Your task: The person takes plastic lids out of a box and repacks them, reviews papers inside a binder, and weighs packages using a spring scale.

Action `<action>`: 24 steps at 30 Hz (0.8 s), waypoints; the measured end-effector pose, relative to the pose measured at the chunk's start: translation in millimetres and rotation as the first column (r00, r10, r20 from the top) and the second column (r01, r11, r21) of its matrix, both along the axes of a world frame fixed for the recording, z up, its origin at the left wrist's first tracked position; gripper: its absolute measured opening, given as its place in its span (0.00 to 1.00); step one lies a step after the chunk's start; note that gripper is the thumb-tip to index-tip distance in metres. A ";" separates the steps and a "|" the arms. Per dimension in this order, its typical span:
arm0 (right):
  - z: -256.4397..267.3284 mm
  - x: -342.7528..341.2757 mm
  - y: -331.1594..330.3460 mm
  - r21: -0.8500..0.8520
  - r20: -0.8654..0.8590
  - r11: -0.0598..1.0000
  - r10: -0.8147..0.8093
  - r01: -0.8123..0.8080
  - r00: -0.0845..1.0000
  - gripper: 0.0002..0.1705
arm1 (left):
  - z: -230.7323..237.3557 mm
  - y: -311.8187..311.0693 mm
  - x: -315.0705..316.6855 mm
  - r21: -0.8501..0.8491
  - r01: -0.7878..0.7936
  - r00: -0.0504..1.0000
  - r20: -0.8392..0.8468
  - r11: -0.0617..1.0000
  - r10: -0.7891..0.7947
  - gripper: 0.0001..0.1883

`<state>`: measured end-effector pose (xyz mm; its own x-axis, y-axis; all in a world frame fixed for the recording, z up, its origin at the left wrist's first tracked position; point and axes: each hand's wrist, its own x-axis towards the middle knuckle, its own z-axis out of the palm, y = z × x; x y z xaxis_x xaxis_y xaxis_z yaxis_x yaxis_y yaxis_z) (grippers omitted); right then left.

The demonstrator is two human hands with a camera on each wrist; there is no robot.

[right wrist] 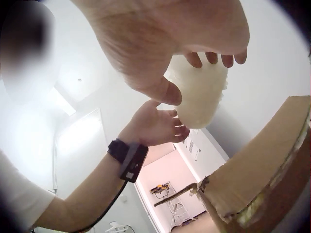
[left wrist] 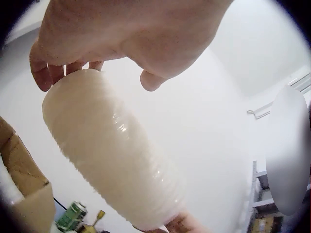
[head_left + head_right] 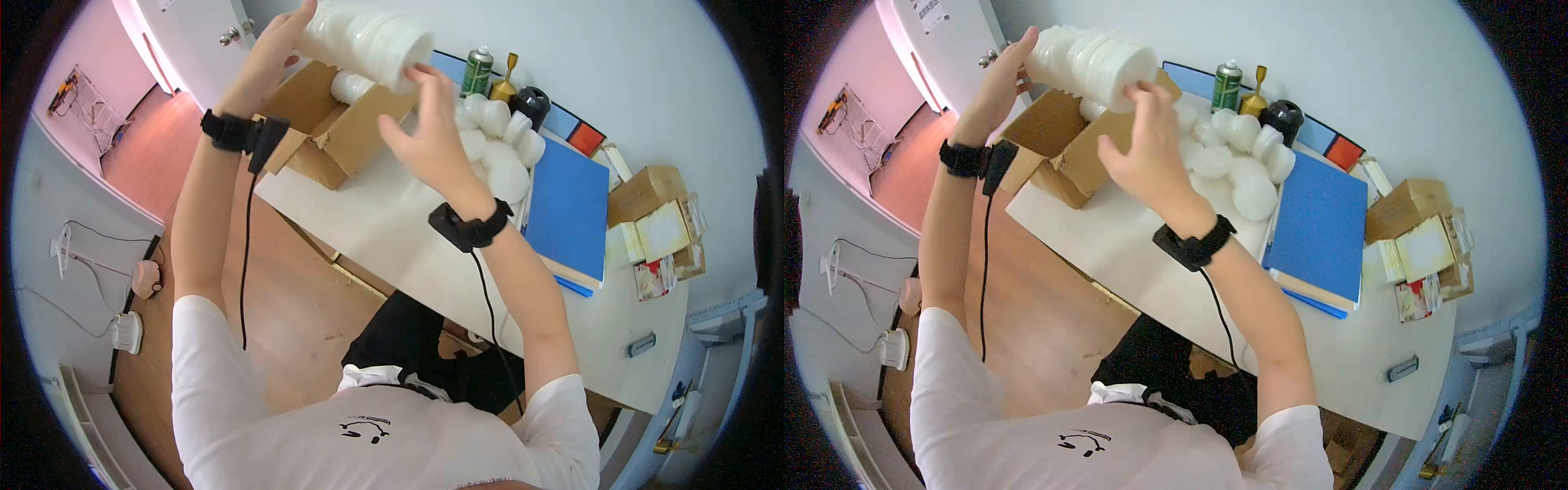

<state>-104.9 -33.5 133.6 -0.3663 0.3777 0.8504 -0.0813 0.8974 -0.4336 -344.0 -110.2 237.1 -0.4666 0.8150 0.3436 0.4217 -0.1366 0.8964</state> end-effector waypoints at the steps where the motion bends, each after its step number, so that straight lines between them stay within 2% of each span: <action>1: -1.5 -13.8 2.3 -0.010 0.034 1.000 -0.008 0.008 0.999 0.38 | 1.5 5.2 -17.2 0.004 -0.004 1.000 -0.001 1.000 0.004 0.35; 3: -6.6 -37.6 8.4 -0.023 0.065 1.000 -0.018 0.020 0.998 0.38 | 3.1 12.8 -40.0 -0.079 -0.110 0.993 -0.057 0.991 0.106 0.40; 4: -9.7 -48.0 12.1 -0.078 0.116 0.997 -0.014 0.023 0.993 0.38 | 4.1 13.3 -46.3 -0.080 -0.110 0.993 -0.059 0.991 0.105 0.40; 6: -16.3 -63.9 17.4 -0.135 0.158 0.990 -0.010 0.032 0.987 0.38 | 9.6 14.0 -56.5 -0.327 -0.041 0.997 -0.081 0.944 0.015 0.43; 7: -19.0 -71.0 19.6 -0.162 0.174 0.985 -0.025 0.054 0.984 0.38 | 7.6 17.4 -62.1 -0.328 -0.041 0.996 -0.090 0.944 0.012 0.43; 8: -21.0 -76.7 23.2 -0.187 0.189 0.980 -0.039 0.075 0.981 0.38 | 1.3 22.3 -67.7 -0.432 -0.032 0.994 -0.110 0.902 -0.018 0.44; 9: -19.8 -80.6 25.8 -0.187 0.178 0.979 -0.042 0.075 0.983 0.38 | -4.9 27.7 -74.1 -0.530 -0.026 0.991 -0.127 0.847 -0.049 0.45; 11: -17.5 -83.7 28.6 -0.054 0.206 0.983 -0.160 0.174 0.965 0.39 | -20.6 35.3 -79.0 -0.579 -0.055 0.983 -0.175 0.813 -0.058 0.46; 12: -13.9 -84.0 28.6 -0.056 0.199 0.982 -0.163 0.178 0.966 0.39 | -25.7 37.3 -77.5 -0.625 -0.082 0.975 -0.212 0.776 -0.067 0.47; 13: -10.6 -84.4 28.4 -0.011 0.236 0.984 -0.170 0.178 0.957 0.38 | -29.0 38.2 -77.1 -0.626 -0.083 0.973 -0.219 0.775 -0.073 0.47; 15: -5.9 -87.8 29.7 0.023 0.263 0.982 -0.187 0.187 0.947 0.37 | -33.1 42.7 -77.1 -0.561 -0.121 0.983 -0.184 0.819 0.019 0.47; 17: -4.1 -92.4 30.6 0.133 0.307 0.977 -0.199 0.165 0.931 0.35 | -40.2 49.1 -91.6 -0.570 -0.099 0.986 -0.165 0.816 0.005 0.46; 18: -3.5 -94.8 30.8 0.126 0.301 0.977 -0.202 0.171 0.932 0.35 | -40.3 50.3 -93.1 -0.572 -0.080 0.991 -0.136 0.817 0.001 0.46; 20: -1.6 -98.2 31.7 -0.037 0.454 0.993 -0.082 0.110 0.887 0.31 | -44.2 51.5 -94.1 -0.603 -0.088 0.987 -0.162 0.793 -0.014 0.45; 22: -15.6 -104.1 36.2 0.011 0.490 0.989 -0.134 0.147 0.861 0.27 | -50.7 54.5 -99.0 -0.631 -0.099 0.982 -0.185 0.770 -0.025 0.45; 24: -22.7 -108.8 38.0 0.061 0.519 0.981 -0.189 0.184 0.834 0.25 | -68.5 63.2 -113.5 -0.626 -0.067 0.953 -0.271 0.777 -0.136 0.43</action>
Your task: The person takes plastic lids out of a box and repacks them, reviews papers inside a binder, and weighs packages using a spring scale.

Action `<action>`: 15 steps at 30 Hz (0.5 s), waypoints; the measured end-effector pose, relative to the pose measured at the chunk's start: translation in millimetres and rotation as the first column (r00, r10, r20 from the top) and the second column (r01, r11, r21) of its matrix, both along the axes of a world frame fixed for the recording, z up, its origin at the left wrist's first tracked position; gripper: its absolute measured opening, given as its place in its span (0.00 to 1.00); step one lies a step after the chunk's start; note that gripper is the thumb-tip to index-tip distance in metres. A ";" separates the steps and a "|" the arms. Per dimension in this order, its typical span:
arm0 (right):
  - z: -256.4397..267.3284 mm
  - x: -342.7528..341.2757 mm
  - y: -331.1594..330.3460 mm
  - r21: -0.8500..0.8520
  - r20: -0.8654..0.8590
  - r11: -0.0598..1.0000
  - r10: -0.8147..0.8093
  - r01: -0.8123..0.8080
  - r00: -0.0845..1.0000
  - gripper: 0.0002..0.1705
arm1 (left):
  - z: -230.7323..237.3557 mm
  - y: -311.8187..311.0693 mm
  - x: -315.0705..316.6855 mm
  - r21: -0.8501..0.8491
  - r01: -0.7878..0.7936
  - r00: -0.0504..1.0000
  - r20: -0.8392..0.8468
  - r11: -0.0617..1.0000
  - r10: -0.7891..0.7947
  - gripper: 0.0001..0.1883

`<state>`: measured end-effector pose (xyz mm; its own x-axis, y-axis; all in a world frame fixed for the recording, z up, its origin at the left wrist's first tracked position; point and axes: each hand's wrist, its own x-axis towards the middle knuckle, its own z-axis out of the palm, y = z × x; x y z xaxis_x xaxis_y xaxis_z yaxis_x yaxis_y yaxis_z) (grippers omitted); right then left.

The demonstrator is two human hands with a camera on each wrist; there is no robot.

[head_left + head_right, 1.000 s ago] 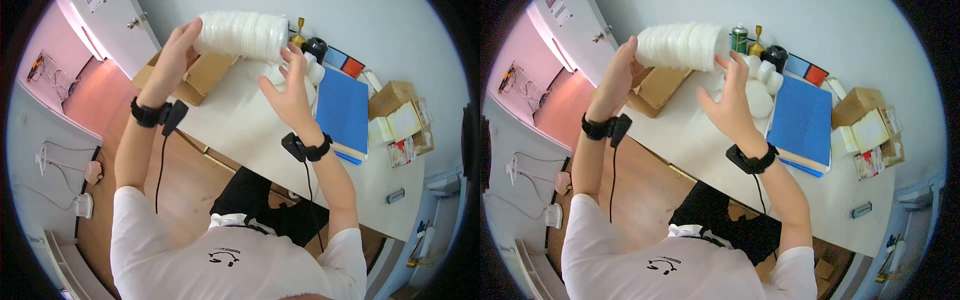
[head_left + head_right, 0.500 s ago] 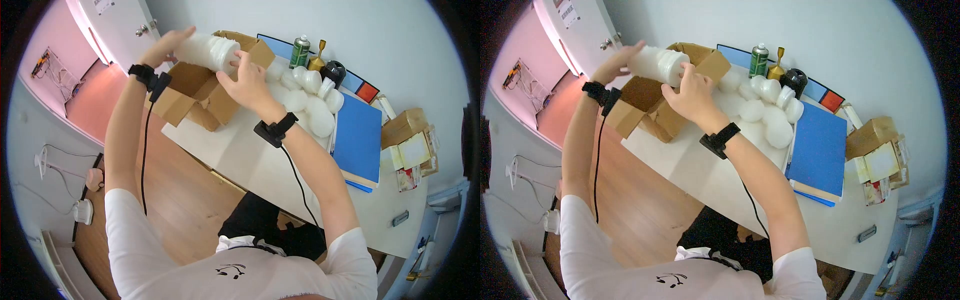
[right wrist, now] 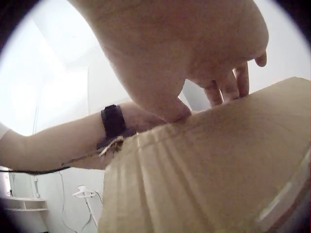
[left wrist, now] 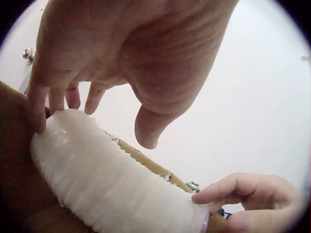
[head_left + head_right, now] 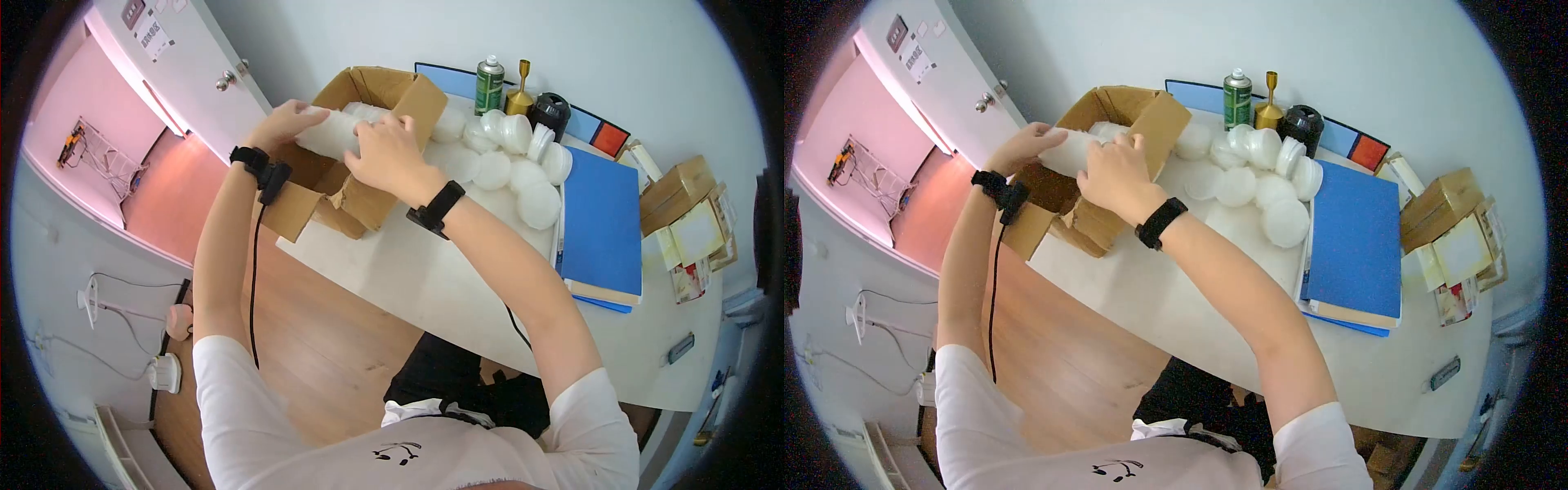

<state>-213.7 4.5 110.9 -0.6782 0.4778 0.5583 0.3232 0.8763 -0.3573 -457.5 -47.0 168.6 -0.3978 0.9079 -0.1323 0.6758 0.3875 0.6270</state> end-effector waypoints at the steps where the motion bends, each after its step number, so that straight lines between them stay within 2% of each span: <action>1: -1.6 0.1 -2.0 0.023 0.044 0.999 -0.025 0.024 0.999 0.23 | -9.0 3.6 1.9 -0.009 -0.049 0.995 0.090 0.999 0.049 0.41; 2: -3.1 0.5 -4.4 0.047 0.087 0.998 -0.051 0.047 0.995 0.21 | -14.7 7.2 2.5 -0.011 -0.047 0.995 0.084 0.999 0.048 0.41; 4: -8.1 0.1 -8.9 0.075 0.080 0.991 -0.117 0.111 0.990 0.21 | -9.3 10.6 21.6 -0.353 0.125 0.992 0.064 0.927 -0.110 0.40; 5: -9.0 -0.3 -9.7 0.103 0.075 0.979 -0.182 0.174 0.980 0.22 | 2.0 5.8 35.1 -0.386 0.215 0.974 0.150 0.897 -0.169 0.39; 6: -7.8 0.4 -10.6 0.104 0.065 0.978 -0.186 0.179 0.980 0.22 | 6.3 4.4 44.8 -0.386 0.215 0.975 0.140 0.897 -0.173 0.39; 8: -7.1 3.6 -12.5 0.068 0.145 0.987 -0.156 0.147 0.977 0.23 | 12.2 4.0 54.7 -0.463 0.125 0.990 0.003 0.877 -0.139 0.37; 9: -10.2 8.0 -14.8 0.068 0.140 0.986 -0.160 0.152 0.977 0.23 | 2.6 8.5 46.2 -0.457 0.133 0.987 -0.017 0.880 -0.158 0.35; 10: -15.4 15.4 -17.4 0.077 0.029 0.994 -0.074 0.071 0.997 0.23 | -4.0 13.4 39.1 -0.456 0.135 0.987 -0.020 0.880 -0.162 0.35; 11: -21.4 24.2 -20.3 0.096 -0.078 0.995 0.015 -0.008 0.997 0.24 | -10.3 19.2 32.3 -0.545 0.116 0.969 -0.121 0.831 -0.214 0.35; 12: -22.2 36.3 -26.0 0.111 -0.113 0.993 0.036 -0.023 0.993 0.25 | -12.8 23.0 30.0 -0.625 0.084 0.938 -0.213 0.776 -0.273 0.35; 13: -20.4 51.4 -31.3 0.088 -0.064 0.995 0.049 -0.043 0.997 0.26 | -15.2 17.0 33.2 -0.613 0.023 0.924 -0.289 0.790 -0.252 0.30; 14: -17.4 67.7 -36.0 0.060 -0.014 0.996 0.065 -0.064 0.998 0.27 | -18.6 18.5 31.2 -0.614 0.026 0.925 -0.285 0.789 -0.252 0.30; 15: -13.6 83.7 -38.7 0.061 -0.006 0.996 0.069 -0.068 0.998 0.27 | -26.1 21.2 24.7 -0.664 -0.006 0.985 -0.135 0.748 -0.112 0.30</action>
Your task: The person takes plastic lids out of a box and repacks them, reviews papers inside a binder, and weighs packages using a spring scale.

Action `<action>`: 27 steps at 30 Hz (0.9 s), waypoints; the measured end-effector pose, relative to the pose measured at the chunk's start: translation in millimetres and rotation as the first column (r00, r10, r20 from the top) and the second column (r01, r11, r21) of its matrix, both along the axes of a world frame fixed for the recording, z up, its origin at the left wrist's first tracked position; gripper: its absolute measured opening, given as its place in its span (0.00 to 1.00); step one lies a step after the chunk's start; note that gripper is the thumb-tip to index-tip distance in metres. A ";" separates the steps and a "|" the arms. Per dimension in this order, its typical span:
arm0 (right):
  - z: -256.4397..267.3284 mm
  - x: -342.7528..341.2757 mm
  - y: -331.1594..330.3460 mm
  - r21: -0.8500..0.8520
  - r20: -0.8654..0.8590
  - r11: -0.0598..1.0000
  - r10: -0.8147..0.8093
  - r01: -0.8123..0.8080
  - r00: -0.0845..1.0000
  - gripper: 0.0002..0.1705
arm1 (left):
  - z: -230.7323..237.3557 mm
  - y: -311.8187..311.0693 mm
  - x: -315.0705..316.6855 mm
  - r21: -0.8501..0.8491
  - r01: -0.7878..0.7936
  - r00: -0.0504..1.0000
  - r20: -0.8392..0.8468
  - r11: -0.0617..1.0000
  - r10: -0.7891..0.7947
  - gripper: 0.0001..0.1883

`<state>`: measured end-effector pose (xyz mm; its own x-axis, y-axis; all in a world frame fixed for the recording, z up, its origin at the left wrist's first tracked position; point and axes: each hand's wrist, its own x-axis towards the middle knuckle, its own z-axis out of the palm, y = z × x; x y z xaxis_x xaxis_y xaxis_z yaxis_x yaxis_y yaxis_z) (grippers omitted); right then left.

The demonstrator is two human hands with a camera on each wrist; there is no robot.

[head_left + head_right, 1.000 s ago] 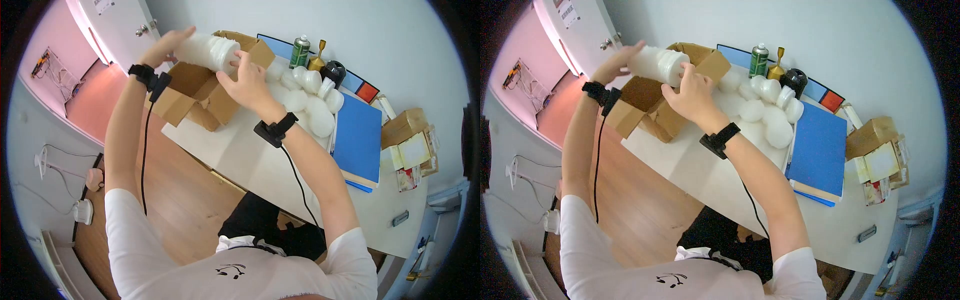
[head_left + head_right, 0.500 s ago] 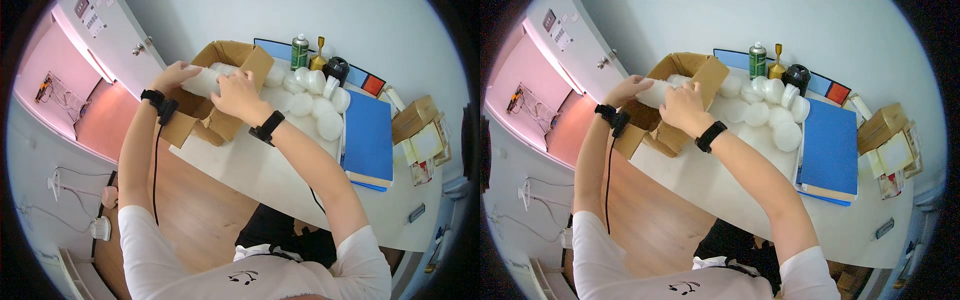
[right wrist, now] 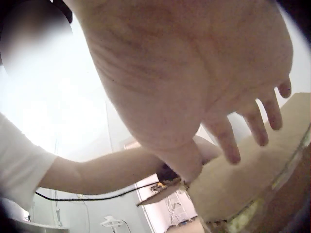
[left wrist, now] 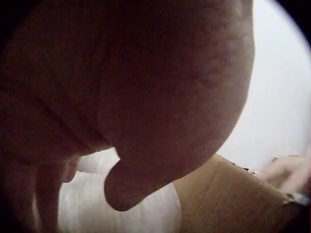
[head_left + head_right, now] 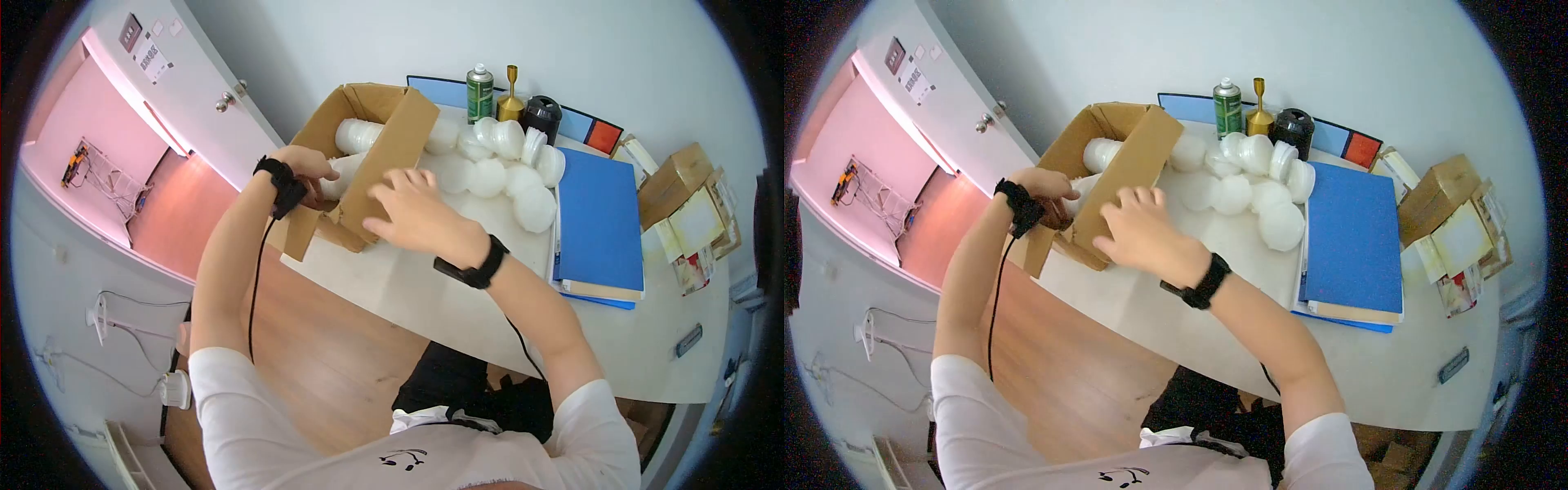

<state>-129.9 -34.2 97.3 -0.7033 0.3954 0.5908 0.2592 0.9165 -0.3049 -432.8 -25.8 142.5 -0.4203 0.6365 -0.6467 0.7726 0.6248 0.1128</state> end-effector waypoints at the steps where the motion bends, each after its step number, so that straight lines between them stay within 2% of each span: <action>1: 4.5 16.0 -1.5 -0.087 0.104 0.990 0.122 -0.114 0.987 0.27 | 2.6 -1.4 8.0 -0.080 -0.153 0.977 0.135 0.985 0.163 0.31; 2: 9.9 31.6 -3.2 -0.184 0.193 0.960 0.247 -0.213 0.949 0.26 | 6.1 -0.9 16.5 -0.055 -0.149 0.986 0.067 0.987 0.152 0.33; 3: 16.7 47.0 -4.9 -0.181 0.196 0.960 0.247 -0.213 0.949 0.26 | 11.8 -0.5 24.2 -0.052 -0.149 0.986 0.070 0.987 0.153 0.33; 5: 30.7 78.3 -11.6 -0.138 0.278 0.912 0.410 -0.387 0.869 0.23 | 16.9 4.7 36.4 -0.159 -0.110 0.990 0.073 0.981 0.123 0.25; 6: 40.6 94.3 -15.1 -0.133 0.273 0.914 0.405 -0.383 0.872 0.23 | 15.7 9.7 38.3 -0.156 -0.107 0.991 0.067 0.982 0.118 0.25; 8: 58.3 123.6 -23.5 -0.214 0.321 0.865 0.501 -0.454 0.804 0.24 | 11.0 18.3 39.2 0.045 -0.081 0.997 0.017 0.996 0.081 0.28; 9: 63.2 134.9 -26.3 -0.214 0.309 0.866 0.499 -0.452 0.810 0.24 | 11.5 21.5 46.3 0.040 -0.076 0.997 0.005 0.996 0.076 0.28; 11: 67.7 151.3 -30.4 -0.172 0.256 0.880 0.473 -0.442 0.843 0.22 | 9.3 25.8 61.8 0.114 -0.145 0.982 0.135 0.983 0.129 0.47; 12: 68.4 155.8 -29.8 -0.177 0.245 0.879 0.476 -0.444 0.845 0.22 | 4.5 27.6 62.9 0.106 -0.144 0.983 0.126 0.984 0.131 0.47; 14: 67.2 163.1 -29.3 -0.149 0.270 0.896 0.443 -0.418 0.855 0.21 | -12.9 29.6 63.8 0.244 -0.277 0.937 0.282 0.929 0.205 0.47; 17: 68.7 164.6 -21.8 -0.140 0.171 0.893 0.447 -0.427 0.878 0.18 | -25.6 31.1 59.0 0.229 -0.307 0.923 0.308 0.924 0.230 0.46; 21: 78.4 181.6 2.2 -0.231 0.058 0.899 0.395 -0.373 0.917 0.15 | -38.7 34.9 41.7 0.226 -0.332 0.886 0.409 0.916 0.220 0.44; 23: 78.5 197.4 20.0 -0.166 -0.100 0.963 0.198 -0.213 0.975 0.14 | -42.5 36.2 31.7 0.233 -0.351 0.863 0.456 0.907 0.217 0.43; 24: 77.9 204.3 30.2 -0.168 -0.102 0.965 0.187 -0.203 0.977 0.14 | -43.7 36.8 26.9 0.236 -0.363 0.850 0.481 0.901 0.217 0.43; 26: 74.8 219.3 48.9 -0.114 -0.311 0.993 -0.052 0.017 0.949 0.13 | -44.5 37.6 18.5 0.234 -0.393 0.818 0.531 0.889 0.222 0.42; 27: 75.3 228.8 54.7 -0.117 -0.307 0.993 -0.059 0.024 0.950 0.13 | -43.2 37.2 14.2 0.230 -0.388 0.817 0.534 0.893 0.218 0.42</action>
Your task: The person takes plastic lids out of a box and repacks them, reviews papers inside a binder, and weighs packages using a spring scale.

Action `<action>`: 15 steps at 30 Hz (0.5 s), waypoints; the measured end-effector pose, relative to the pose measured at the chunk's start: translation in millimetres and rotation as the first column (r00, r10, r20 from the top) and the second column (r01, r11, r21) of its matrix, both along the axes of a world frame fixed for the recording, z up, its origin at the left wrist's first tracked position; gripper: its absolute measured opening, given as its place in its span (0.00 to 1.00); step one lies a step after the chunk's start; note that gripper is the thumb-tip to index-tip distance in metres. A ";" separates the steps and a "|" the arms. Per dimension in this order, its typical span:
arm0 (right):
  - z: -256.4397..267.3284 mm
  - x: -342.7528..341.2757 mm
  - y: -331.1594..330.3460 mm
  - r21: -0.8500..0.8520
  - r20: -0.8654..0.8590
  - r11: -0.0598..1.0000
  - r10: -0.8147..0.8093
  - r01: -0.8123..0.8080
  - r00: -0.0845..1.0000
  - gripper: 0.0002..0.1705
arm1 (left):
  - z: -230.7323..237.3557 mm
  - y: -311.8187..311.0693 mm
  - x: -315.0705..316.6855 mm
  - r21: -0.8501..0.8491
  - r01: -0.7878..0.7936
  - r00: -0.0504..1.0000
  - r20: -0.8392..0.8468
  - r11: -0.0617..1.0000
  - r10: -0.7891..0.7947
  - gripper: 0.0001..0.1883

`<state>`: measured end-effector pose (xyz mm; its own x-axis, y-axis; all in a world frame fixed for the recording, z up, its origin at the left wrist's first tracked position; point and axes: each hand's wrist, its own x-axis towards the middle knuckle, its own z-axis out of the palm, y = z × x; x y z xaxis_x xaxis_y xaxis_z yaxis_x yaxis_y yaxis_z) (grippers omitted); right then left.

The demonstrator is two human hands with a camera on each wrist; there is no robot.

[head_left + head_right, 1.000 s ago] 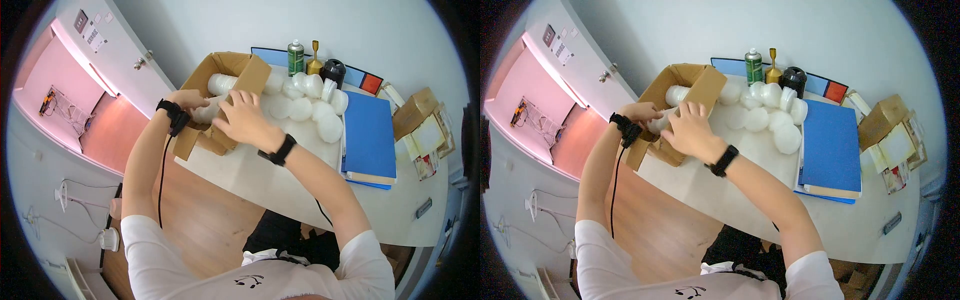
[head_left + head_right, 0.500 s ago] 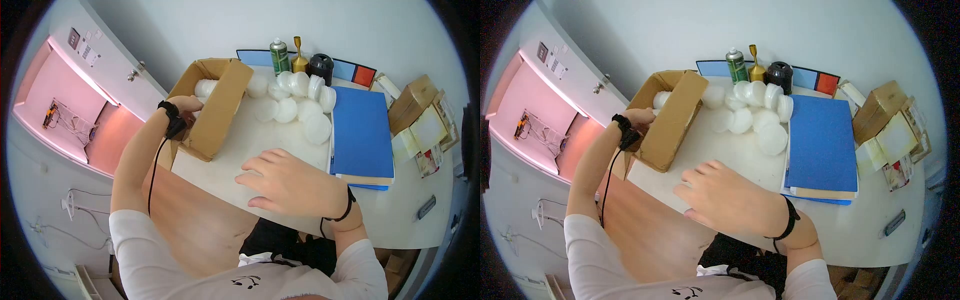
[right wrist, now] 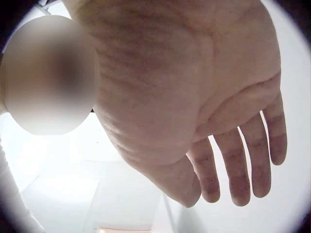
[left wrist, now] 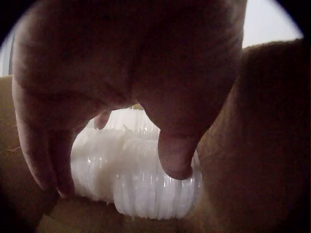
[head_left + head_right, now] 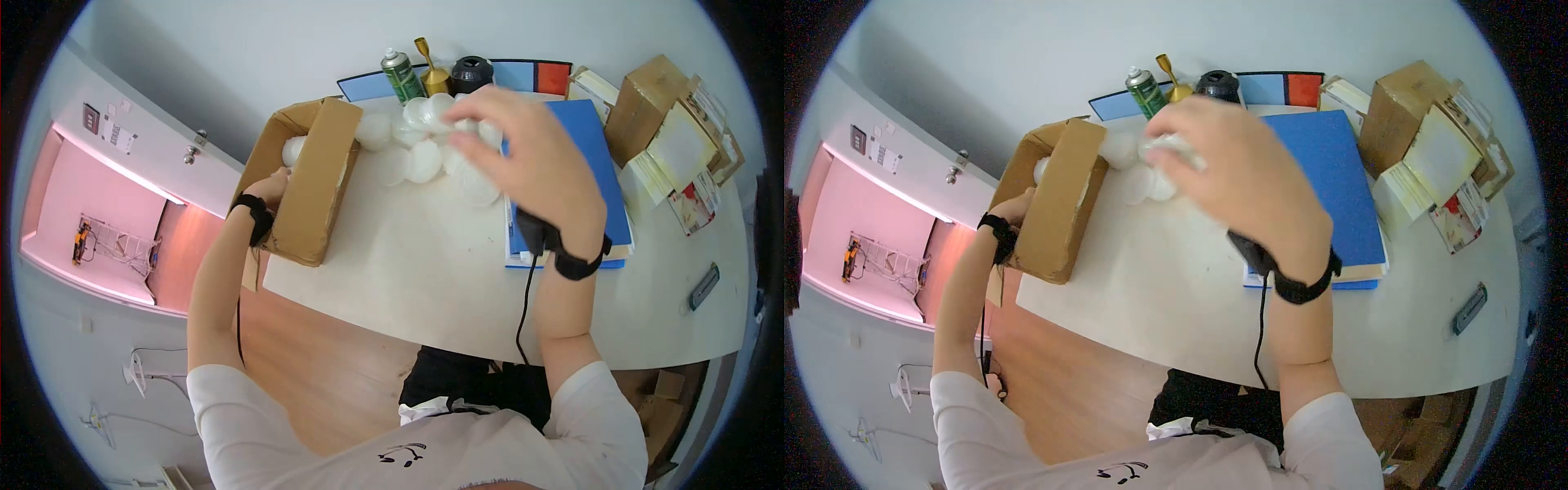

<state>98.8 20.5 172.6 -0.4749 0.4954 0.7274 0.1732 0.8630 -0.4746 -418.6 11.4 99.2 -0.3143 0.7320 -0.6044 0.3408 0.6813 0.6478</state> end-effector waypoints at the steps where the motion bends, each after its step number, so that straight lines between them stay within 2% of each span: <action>1: 1.9 10.5 4.9 -0.075 -0.011 0.994 -0.077 0.076 0.997 0.14 | 1.5 0.0 -2.3 -0.009 0.121 0.970 -0.209 0.993 -0.120 0.39; 2: 2.5 20.4 9.3 -0.151 -0.015 0.977 -0.156 0.152 0.988 0.15 | -0.5 1.3 -2.5 -0.041 0.236 0.884 -0.407 0.971 -0.232 0.37; 3: 0.4 29.3 13.9 -0.151 -0.008 0.976 -0.160 0.157 0.987 0.15 | 50.0 -23.5 75.8 -0.061 0.293 0.803 -0.526 0.954 -0.280 0.35; 4: -3.2 37.2 18.3 -0.150 -0.012 0.970 -0.197 0.193 0.980 0.16 | 50.5 -18.1 67.2 -0.060 0.296 0.806 -0.520 0.953 -0.283 0.35; 6: -7.7 46.5 22.8 -0.152 -0.014 0.961 -0.235 0.230 0.972 0.17 | 56.9 -2.6 40.3 -0.089 0.328 0.747 -0.584 0.940 -0.316 0.38; 7: -8.9 49.8 23.9 -0.183 0.011 0.954 -0.239 0.237 0.971 0.18 | 72.8 -10.1 61.1 -0.036 0.225 0.795 -0.571 0.974 -0.205 0.37; 8: -9.9 51.5 25.4 -0.213 0.035 0.946 -0.243 0.245 0.969 0.19 | 87.3 -12.8 71.2 -0.036 0.228 0.795 -0.570 0.973 -0.208 0.37; 10: -17.7 46.6 32.4 -0.243 0.069 0.945 -0.209 0.220 0.976 0.21 | 105.3 -14.0 82.5 0.066 0.296 0.637 -0.757 0.953 -0.145 0.37; 11: -24.1 41.7 37.8 -0.272 0.101 0.943 -0.169 0.191 0.980 0.23 | 100.8 -6.1 67.1 0.129 0.386 0.536 -0.837 0.914 -0.108 0.35; 12: -33.7 35.5 45.8 -0.272 0.099 0.943 -0.172 0.193 0.980 0.23 | 104.1 -6.4 75.2 0.128 0.388 0.534 -0.839 0.912 -0.109 0.35; 14: -58.2 19.7 63.4 -0.247 0.282 0.950 -0.117 0.189 0.952 0.30 | 115.6 -10.0 115.1 0.484 0.492 0.718 -0.696 0.724 -0.023 0.27; 15: -68.3 10.5 68.0 -0.246 0.278 0.950 -0.122 0.193 0.953 0.30 | 120.4 -14.6 143.2 0.483 0.497 0.716 -0.698 0.721 -0.025 0.27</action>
